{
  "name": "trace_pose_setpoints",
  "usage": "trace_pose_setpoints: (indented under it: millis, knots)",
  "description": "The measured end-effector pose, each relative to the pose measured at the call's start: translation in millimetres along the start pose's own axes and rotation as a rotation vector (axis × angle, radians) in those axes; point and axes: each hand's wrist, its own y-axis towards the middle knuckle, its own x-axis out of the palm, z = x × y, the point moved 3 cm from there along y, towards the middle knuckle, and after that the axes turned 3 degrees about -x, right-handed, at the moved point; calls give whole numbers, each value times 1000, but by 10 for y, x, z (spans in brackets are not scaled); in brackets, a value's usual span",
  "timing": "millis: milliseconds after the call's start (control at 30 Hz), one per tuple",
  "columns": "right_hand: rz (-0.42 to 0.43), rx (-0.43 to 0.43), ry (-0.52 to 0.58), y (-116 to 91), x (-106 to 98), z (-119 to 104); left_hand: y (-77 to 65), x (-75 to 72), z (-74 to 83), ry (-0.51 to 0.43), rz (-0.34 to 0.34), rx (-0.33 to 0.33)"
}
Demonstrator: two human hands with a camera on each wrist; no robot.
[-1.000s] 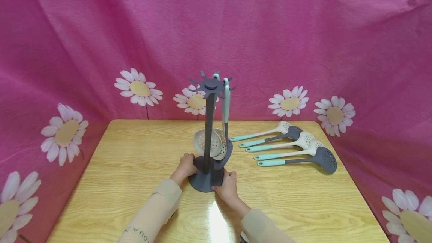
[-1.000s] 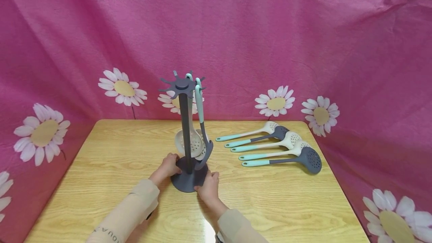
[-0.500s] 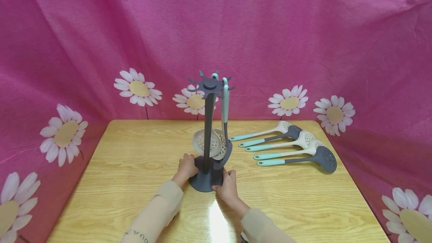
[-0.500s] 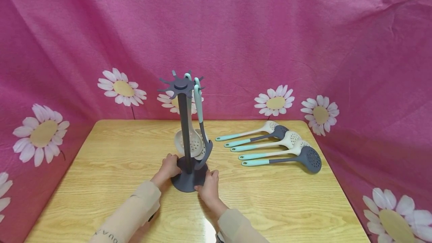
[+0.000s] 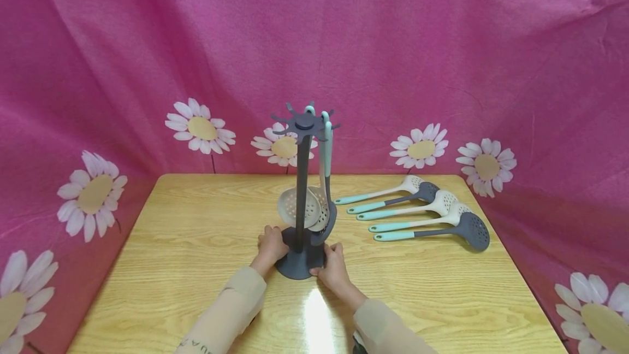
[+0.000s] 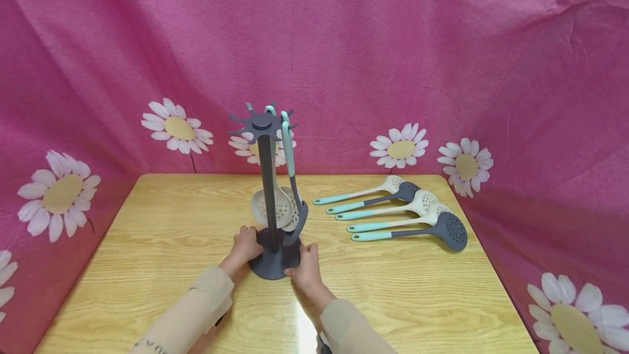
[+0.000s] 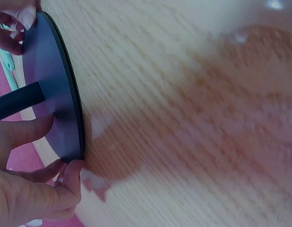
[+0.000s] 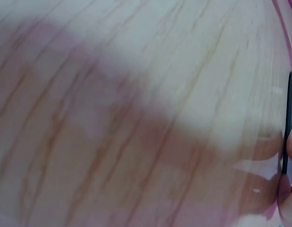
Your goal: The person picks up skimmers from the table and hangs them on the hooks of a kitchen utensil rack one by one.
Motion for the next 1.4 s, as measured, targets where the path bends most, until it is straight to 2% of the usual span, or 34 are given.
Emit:
trace_pose_setpoints:
  millis: [200,400,533,767,1100,1400]
  knots:
    - [-69,-36,0,73,-30,49,-20,13,-16,16,33,1]
    - [-122,-50,4,127,-45,85,-69,-7,-17,-6,50,-48]
    - [-143,-87,6,164,-52,109,-94,-8,-18,6,34,-79]
    - [-206,-97,6,232,-76,152,-128,8,-32,2,10,-120]
    - [-274,-199,4,308,-131,162,-178,39,-23,63,18,-118]
    - [-351,-228,-3,374,-170,155,-197,69,-32,81,10,-138]
